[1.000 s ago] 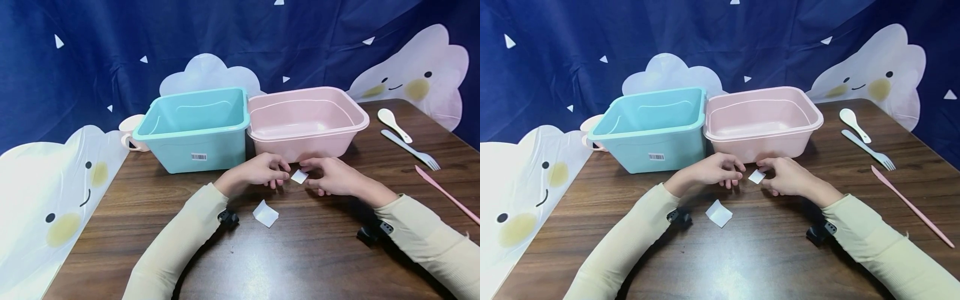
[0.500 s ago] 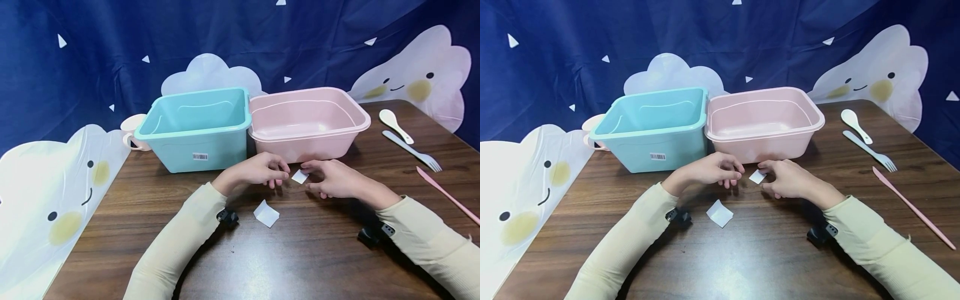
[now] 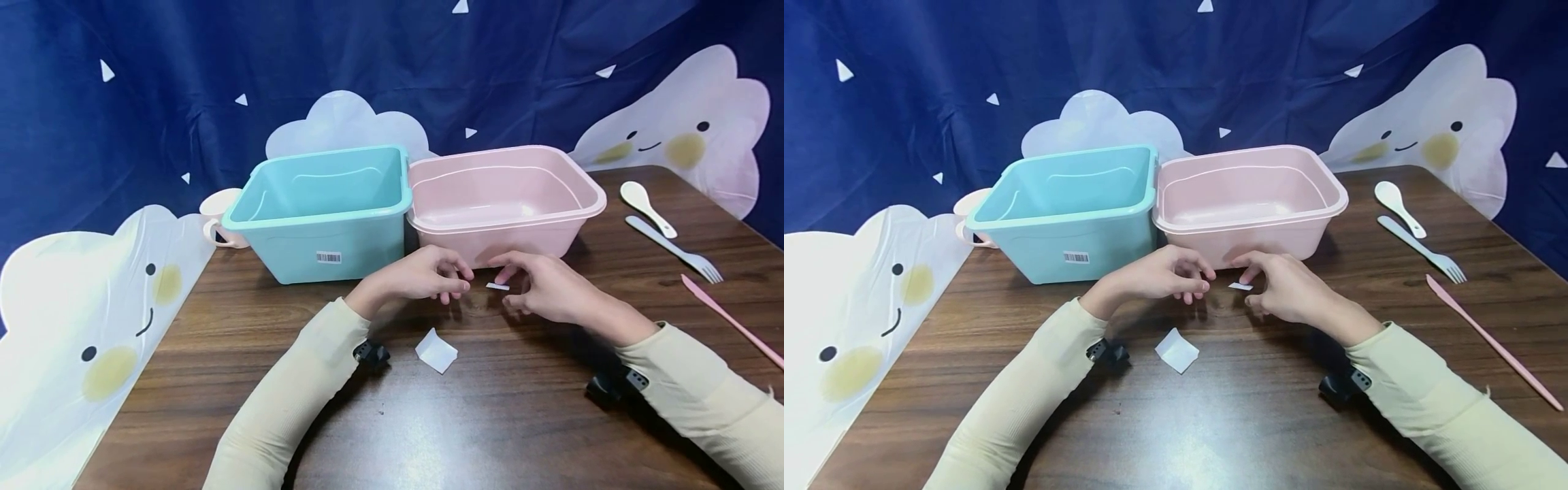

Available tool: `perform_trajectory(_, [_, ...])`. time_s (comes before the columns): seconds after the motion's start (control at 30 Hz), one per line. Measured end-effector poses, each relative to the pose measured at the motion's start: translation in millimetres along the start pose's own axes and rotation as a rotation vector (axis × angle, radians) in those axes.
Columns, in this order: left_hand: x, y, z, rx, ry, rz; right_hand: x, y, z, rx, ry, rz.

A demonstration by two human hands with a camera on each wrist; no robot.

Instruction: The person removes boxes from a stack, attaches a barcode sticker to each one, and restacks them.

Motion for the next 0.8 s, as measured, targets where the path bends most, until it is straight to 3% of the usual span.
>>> perform_trajectory(0.27, [3.9, 12.7, -2.9, 0.051, 0.100, -0.113, 0.5, -9.1, 0.5, 0.005, 0.036, 0.014])
perform_trajectory(0.4, [5.3, 18.5, -7.2, 0.053, 0.107, -0.152, 0.9, -14.0, -1.0, 0.004, 0.042, 0.040])
perform_trajectory(0.63, [5.5, 22.1, -14.4, -0.017, 0.099, -0.181, 1.1, -17.3, -3.3, -0.046, 0.042, 0.061])
perform_trajectory(0.8, [5.3, 22.3, -15.0, -0.099, 0.127, -0.199, 0.8, -17.7, -3.7, -0.144, 0.002, 0.017])
Point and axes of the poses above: each hand's wrist, its own x-axis away from the middle knuckle, its own z-axis out of the back of the hand, y = z × x, the point moved 3 cm from there along -x, towards the middle knuckle, and after that the axes turned 8 degrees about z, right-handed, at the moved point
